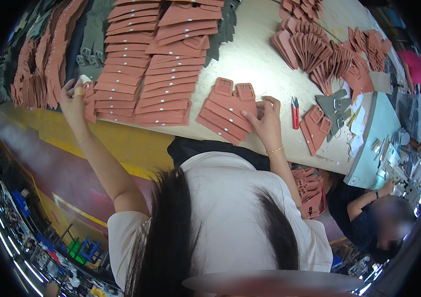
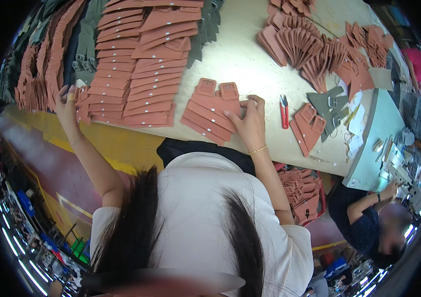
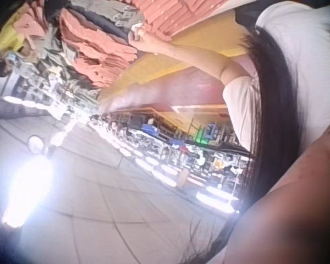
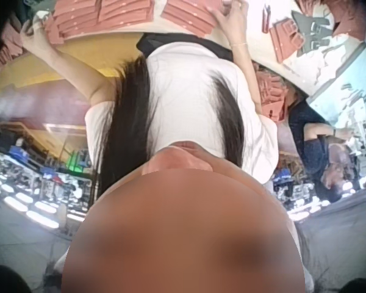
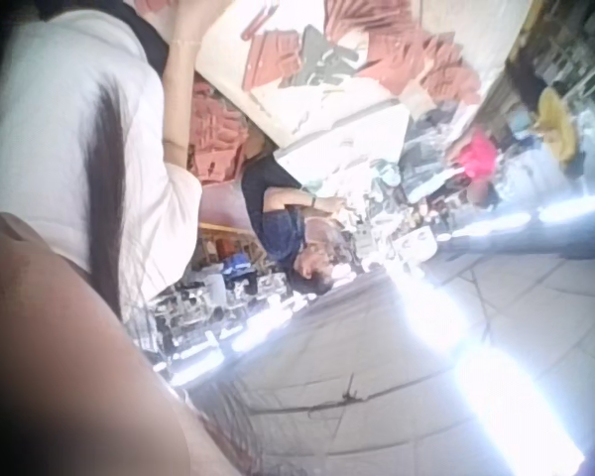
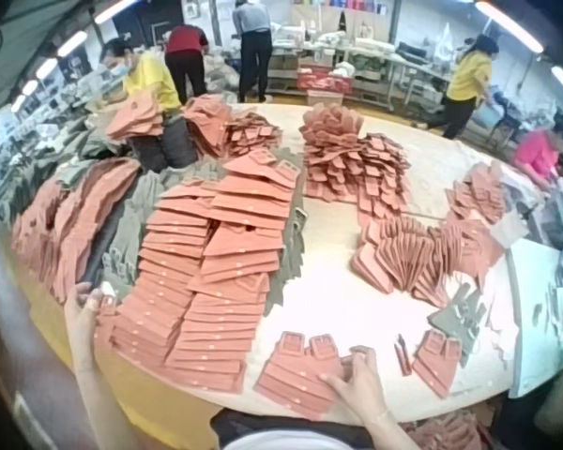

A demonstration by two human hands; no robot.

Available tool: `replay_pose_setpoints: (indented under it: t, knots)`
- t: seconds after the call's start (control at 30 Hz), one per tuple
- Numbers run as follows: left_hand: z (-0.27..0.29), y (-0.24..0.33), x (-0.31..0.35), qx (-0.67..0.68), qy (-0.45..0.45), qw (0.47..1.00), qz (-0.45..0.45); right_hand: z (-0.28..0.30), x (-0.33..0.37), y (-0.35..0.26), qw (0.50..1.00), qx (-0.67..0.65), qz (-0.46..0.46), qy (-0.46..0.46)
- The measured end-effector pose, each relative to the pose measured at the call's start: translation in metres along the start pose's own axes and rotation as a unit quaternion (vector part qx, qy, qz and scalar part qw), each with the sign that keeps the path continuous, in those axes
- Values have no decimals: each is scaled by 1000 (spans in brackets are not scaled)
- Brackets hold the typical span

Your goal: The person uses a red utility knife to trim the edges of pink leather pieces, then stacks them on the table. The person handles the leather pieces one at a time and places the trimmed pieces into a growing pile.

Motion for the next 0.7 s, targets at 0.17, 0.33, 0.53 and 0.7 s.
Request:
replay_pose_setpoints:
  t: [0.17, 0.33, 0.53, 0.7]
  knots:
    - [-25, 6, 14, 57, -47, 997, 29, 6, -4, -15, 1000, -7, 24, 17]
    - [-44, 20, 19, 40, -64, 997, 2, -5, -5, -5, 982, -110, -118, -95]
    - [-72, 39, 29, 38, -112, 993, -12, -11, -12, -7, 983, -155, -61, -73]
    - [-90, 45, 30, 28, -134, 990, -25, -14, -12, 0, 981, -165, -61, -85]
Point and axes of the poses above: each hand's wrist, its own x-axis away from the middle knuckle, its own z-axis out of the back of the hand, y = z × x, the point moved 8 cm from there along -x, towards the middle knuckle, and after that the axes turned 2 degrees about z, right-handed, at the moved point
